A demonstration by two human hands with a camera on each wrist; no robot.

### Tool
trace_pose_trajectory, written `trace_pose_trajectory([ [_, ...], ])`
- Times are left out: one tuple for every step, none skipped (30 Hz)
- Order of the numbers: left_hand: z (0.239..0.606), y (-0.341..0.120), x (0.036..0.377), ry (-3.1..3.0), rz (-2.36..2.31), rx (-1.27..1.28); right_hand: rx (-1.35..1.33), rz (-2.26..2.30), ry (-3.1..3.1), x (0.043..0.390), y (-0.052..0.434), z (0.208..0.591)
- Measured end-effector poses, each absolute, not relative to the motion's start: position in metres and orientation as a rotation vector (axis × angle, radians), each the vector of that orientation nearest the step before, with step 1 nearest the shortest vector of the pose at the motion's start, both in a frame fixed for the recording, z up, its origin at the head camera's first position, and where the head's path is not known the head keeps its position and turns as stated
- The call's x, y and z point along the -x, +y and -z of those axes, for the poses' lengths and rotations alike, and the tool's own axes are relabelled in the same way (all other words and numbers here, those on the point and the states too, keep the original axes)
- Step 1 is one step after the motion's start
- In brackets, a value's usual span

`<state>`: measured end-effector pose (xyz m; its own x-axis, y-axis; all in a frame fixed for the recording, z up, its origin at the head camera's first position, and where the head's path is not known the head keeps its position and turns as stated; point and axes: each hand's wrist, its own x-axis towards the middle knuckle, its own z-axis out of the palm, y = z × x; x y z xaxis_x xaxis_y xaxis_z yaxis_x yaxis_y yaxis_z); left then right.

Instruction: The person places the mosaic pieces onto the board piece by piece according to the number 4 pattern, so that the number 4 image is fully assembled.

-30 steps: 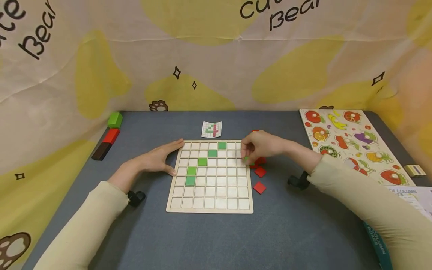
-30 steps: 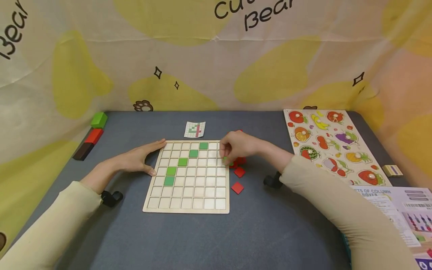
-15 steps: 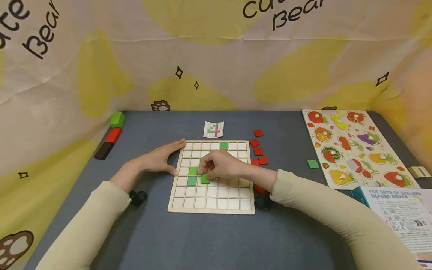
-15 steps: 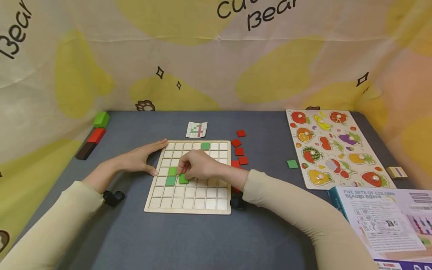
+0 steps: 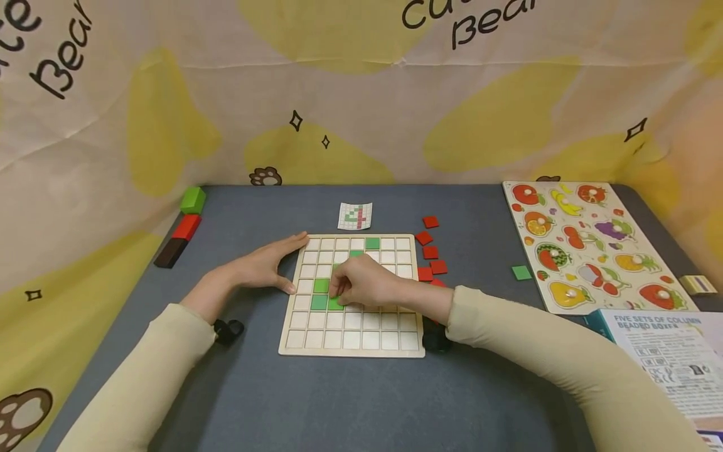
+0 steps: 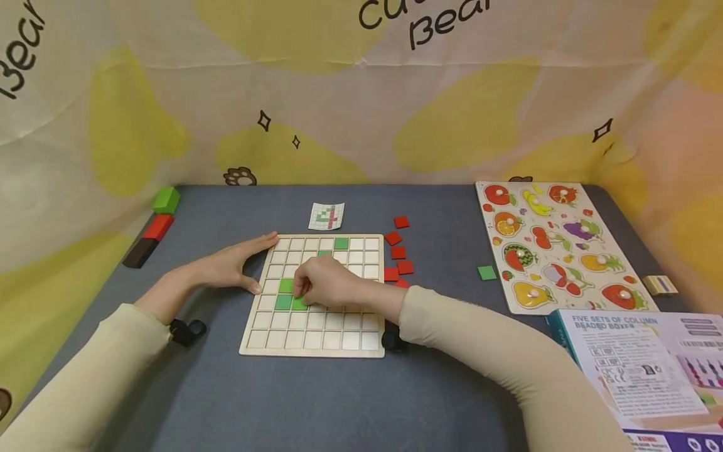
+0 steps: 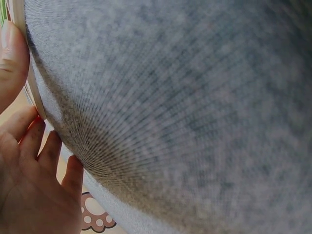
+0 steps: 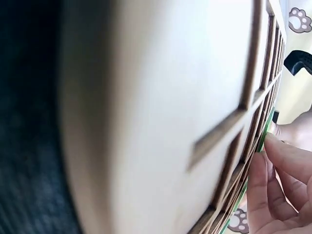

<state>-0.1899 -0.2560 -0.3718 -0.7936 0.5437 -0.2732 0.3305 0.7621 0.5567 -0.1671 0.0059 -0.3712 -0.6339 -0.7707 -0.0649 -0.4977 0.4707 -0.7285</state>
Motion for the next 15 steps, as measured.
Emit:
trace_pose_trajectory([
  [0.372, -0.256, 0.19, 2.536, -0.686, -0.661, 1.076, 0.955, 2.34, 0.167, 0.006, 0.371],
  [0.373, -0.257, 0.19, 2.538, -0.683, -0.657, 1.088, 0.943, 2.341, 0.166, 0.006, 0.37],
  [0.374, -0.257, 0.19, 2.539, -0.68, -0.652, 1.104, 0.929, 2.345, 0.166, 0.007, 0.37],
  [0.374, -0.257, 0.19, 2.539, -0.678, -0.647, 1.113, 0.921, 2.348, 0.166, 0.008, 0.369],
  [0.375, -0.257, 0.19, 2.54, -0.675, -0.644, 1.124, 0.908, 2.356, 0.167, 0.01, 0.368],
  [0.375, -0.257, 0.19, 2.541, -0.673, -0.641, 1.133, 0.897, 2.362, 0.168, 0.012, 0.367],
  [0.375, -0.257, 0.19, 2.541, -0.669, -0.637, 1.137, 0.892, 2.366, 0.169, 0.016, 0.365],
  [0.375, -0.256, 0.19, 2.542, -0.669, -0.635, 1.142, 0.885, 2.374, 0.171, 0.021, 0.363],
  [0.375, -0.256, 0.19, 2.544, -0.667, -0.633, 1.142, 0.881, 2.383, 0.174, 0.026, 0.362],
  [0.375, -0.256, 0.19, 2.545, -0.665, -0.633, 1.133, 0.88, 2.39, 0.176, 0.033, 0.359],
  [0.375, -0.256, 0.19, 2.545, -0.665, -0.632, 1.121, 0.876, 2.402, 0.179, 0.041, 0.357],
  [0.375, -0.256, 0.19, 2.547, -0.661, -0.633, 1.111, 0.88, 2.411, 0.182, 0.05, 0.355],
  [0.374, -0.256, 0.191, 2.548, -0.658, -0.634, 1.095, 0.879, 2.424, 0.185, 0.059, 0.352],
  [0.374, -0.256, 0.191, 2.548, -0.655, -0.634, 1.079, 0.876, 2.439, 0.189, 0.069, 0.349],
  [0.374, -0.256, 0.191, 2.549, -0.652, -0.633, 1.059, 0.872, 2.456, 0.192, 0.08, 0.347],
])
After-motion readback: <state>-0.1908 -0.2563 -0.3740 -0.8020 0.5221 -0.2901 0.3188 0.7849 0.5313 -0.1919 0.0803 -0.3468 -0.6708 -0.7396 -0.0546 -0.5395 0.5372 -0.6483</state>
